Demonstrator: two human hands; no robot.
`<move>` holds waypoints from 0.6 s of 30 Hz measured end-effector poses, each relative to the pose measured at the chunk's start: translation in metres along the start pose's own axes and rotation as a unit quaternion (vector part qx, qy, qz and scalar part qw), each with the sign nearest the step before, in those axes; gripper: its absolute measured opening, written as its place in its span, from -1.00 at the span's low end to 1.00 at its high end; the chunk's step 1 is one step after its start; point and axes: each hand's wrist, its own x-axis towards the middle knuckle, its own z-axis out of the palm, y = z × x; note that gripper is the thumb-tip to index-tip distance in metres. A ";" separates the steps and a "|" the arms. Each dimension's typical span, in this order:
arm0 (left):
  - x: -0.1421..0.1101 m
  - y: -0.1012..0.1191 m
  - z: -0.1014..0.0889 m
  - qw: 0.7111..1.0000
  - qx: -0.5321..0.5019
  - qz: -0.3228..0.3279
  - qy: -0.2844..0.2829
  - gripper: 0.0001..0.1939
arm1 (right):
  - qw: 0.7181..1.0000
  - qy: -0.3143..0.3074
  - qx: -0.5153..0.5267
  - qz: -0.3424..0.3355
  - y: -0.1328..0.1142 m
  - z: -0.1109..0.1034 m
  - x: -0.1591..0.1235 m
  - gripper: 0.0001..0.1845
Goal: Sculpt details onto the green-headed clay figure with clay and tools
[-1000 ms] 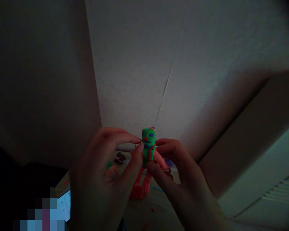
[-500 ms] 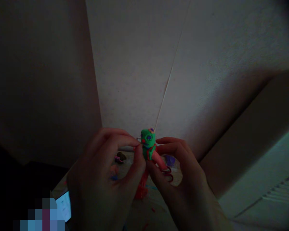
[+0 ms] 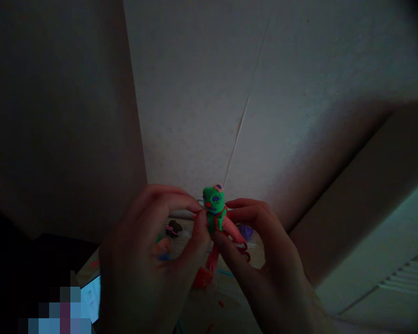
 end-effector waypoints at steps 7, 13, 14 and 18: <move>-0.001 -0.002 -0.003 0.999 -0.029 -0.004 -0.014 -0.90 | 1.000 -0.009 0.002 0.002 -0.002 -0.001 0.000 -0.90; 0.000 -0.002 -0.001 1.000 -0.009 0.005 -0.005 -0.92 | 0.999 0.021 -0.005 -0.025 0.003 0.005 -0.002 -0.91; 0.001 -0.002 0.000 1.000 -0.001 0.014 -0.003 -0.92 | 0.999 0.031 -0.009 -0.032 0.004 0.006 -0.003 -0.91; 0.002 -0.003 0.000 0.999 0.028 0.029 0.000 -0.91 | 0.997 0.053 -0.027 -0.053 0.007 0.010 -0.004 -0.93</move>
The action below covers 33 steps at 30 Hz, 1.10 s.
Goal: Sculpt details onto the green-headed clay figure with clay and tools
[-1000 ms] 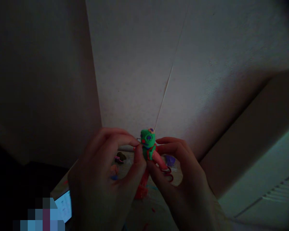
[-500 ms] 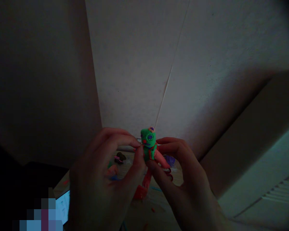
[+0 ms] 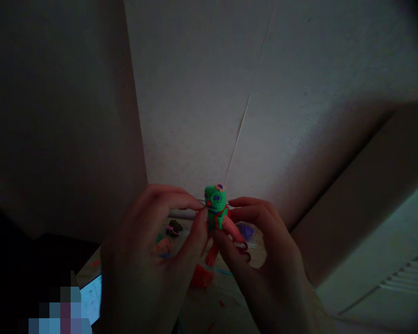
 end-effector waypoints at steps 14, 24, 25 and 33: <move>-0.001 0.001 -0.001 0.999 -0.040 -0.015 -0.010 -0.89 | 1.000 -0.010 0.008 0.000 -0.002 -0.002 0.001 -0.91; -0.002 0.002 -0.001 0.998 -0.048 -0.030 -0.005 -0.90 | 1.000 -0.002 0.014 0.007 -0.001 -0.002 0.001 -0.92; -0.002 0.002 -0.001 0.999 -0.042 -0.031 -0.006 -0.90 | 1.000 -0.004 0.014 0.007 -0.001 -0.002 0.001 -0.92; -0.003 -0.006 -0.002 0.998 -0.027 -0.051 0.024 -0.97 | 0.999 -0.008 0.019 0.041 0.004 -0.015 0.004 -0.88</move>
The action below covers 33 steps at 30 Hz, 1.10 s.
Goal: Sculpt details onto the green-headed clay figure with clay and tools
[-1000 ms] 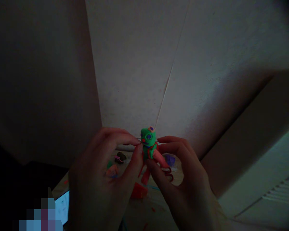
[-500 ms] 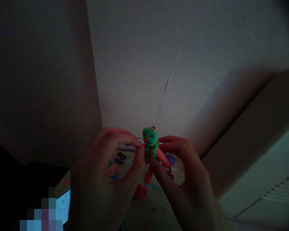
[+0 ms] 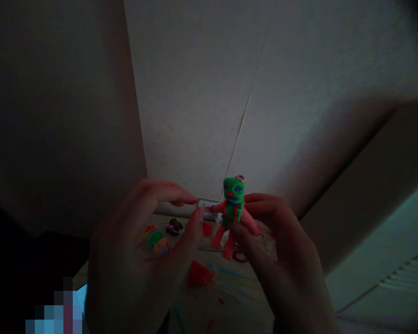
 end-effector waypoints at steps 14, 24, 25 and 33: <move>0.008 -0.008 -0.010 0.998 -0.035 -0.044 -0.033 -0.91 | 0.999 -0.040 0.002 0.016 -0.001 -0.007 0.005 -0.88; 0.007 -0.004 -0.005 0.985 -0.121 -0.054 -0.111 -0.89 | 0.998 -0.044 -0.031 -0.021 0.000 0.001 0.003 -0.93; 0.006 -0.004 -0.005 0.984 -0.122 -0.062 -0.111 -0.90 | 0.998 -0.040 -0.039 -0.025 0.000 0.002 0.002 -0.93; 0.009 -0.004 -0.002 0.988 -0.096 -0.072 -0.093 -0.92 | 0.996 -0.045 -0.059 -0.047 -0.001 0.006 0.000 -0.93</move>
